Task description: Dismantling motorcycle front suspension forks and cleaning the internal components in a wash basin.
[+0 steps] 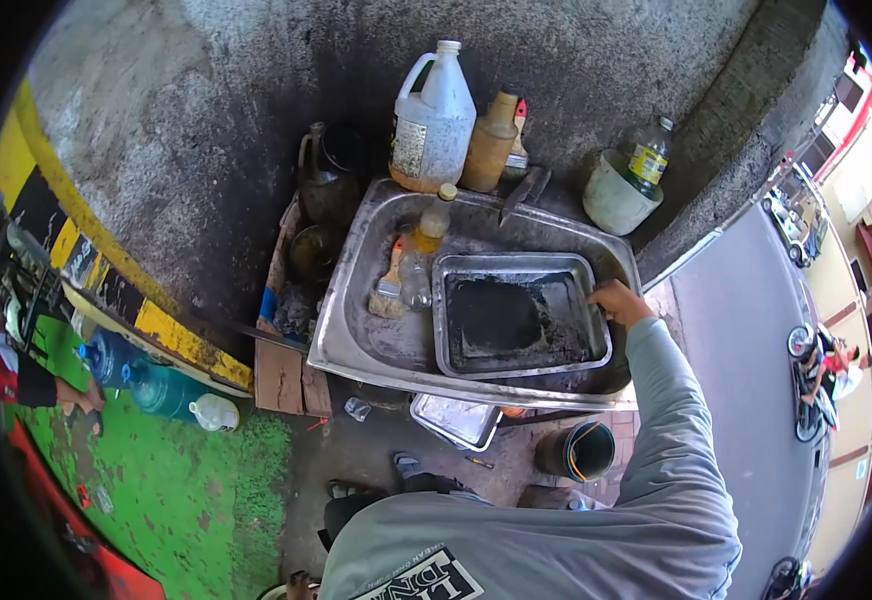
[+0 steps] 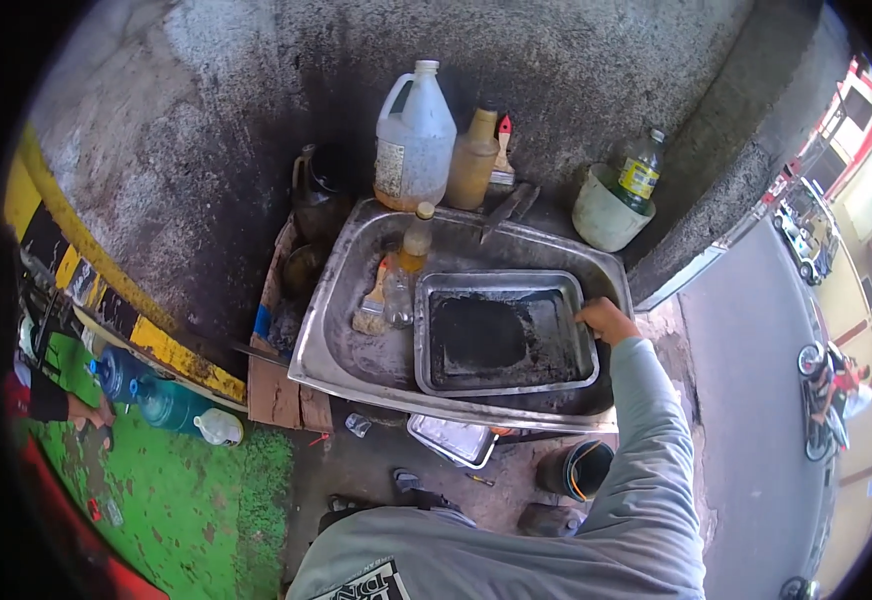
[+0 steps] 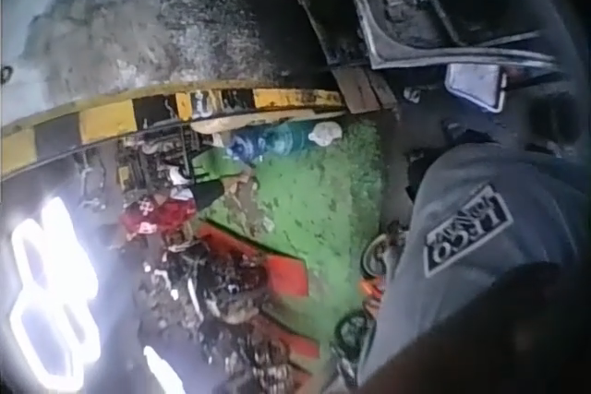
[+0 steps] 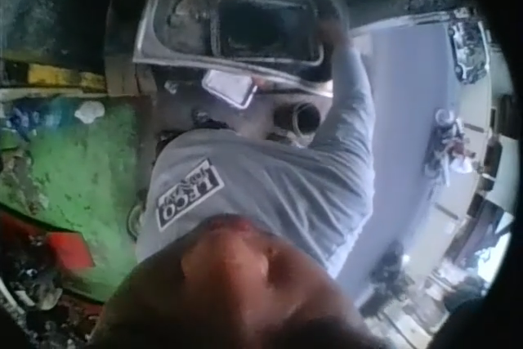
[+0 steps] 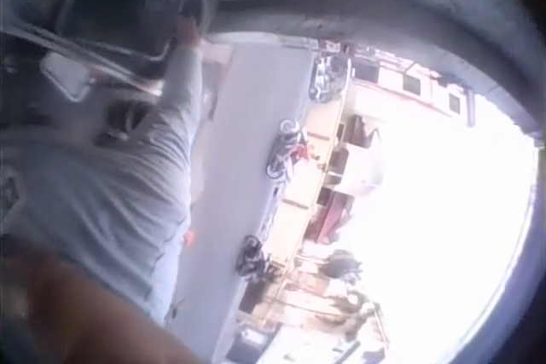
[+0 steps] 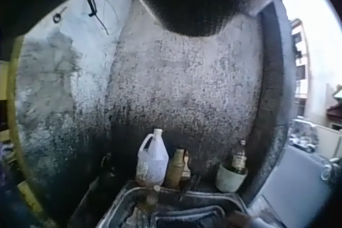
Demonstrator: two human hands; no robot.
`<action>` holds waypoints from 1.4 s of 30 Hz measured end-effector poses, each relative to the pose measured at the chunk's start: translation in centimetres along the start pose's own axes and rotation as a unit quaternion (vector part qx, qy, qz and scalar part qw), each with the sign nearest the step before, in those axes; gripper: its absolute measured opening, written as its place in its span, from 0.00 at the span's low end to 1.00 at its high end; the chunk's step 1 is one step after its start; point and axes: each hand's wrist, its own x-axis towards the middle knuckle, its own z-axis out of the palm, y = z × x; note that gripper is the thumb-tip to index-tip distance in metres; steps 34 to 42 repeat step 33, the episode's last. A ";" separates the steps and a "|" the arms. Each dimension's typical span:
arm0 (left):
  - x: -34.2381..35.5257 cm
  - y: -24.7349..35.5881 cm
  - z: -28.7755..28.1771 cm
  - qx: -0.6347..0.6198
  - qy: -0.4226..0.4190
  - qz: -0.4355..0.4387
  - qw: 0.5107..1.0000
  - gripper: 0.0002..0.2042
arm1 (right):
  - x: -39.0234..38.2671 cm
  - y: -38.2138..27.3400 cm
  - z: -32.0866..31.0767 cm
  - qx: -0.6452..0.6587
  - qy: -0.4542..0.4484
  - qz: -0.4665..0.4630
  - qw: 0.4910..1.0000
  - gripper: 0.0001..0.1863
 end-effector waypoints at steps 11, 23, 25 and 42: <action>1.6 -6.2 5.8 -0.014 -0.037 -0.013 0.999 0.15 | -0.6 -1.3 -0.3 0.147 -0.023 -0.010 0.989 0.08; 7.3 -7.3 8.0 -0.027 -0.092 -0.025 0.995 0.14 | -4.1 -2.1 -4.4 0.238 0.017 -0.031 0.971 0.33; 7.9 -7.3 8.5 -0.043 -0.102 -0.039 0.993 0.14 | -4.5 -0.8 -5.7 0.267 0.033 -0.051 0.962 0.33; 9.1 -9.8 10.9 -0.117 -0.078 -0.070 0.988 0.21 | -10.0 -3.1 -6.8 0.250 -0.143 -0.202 0.936 0.39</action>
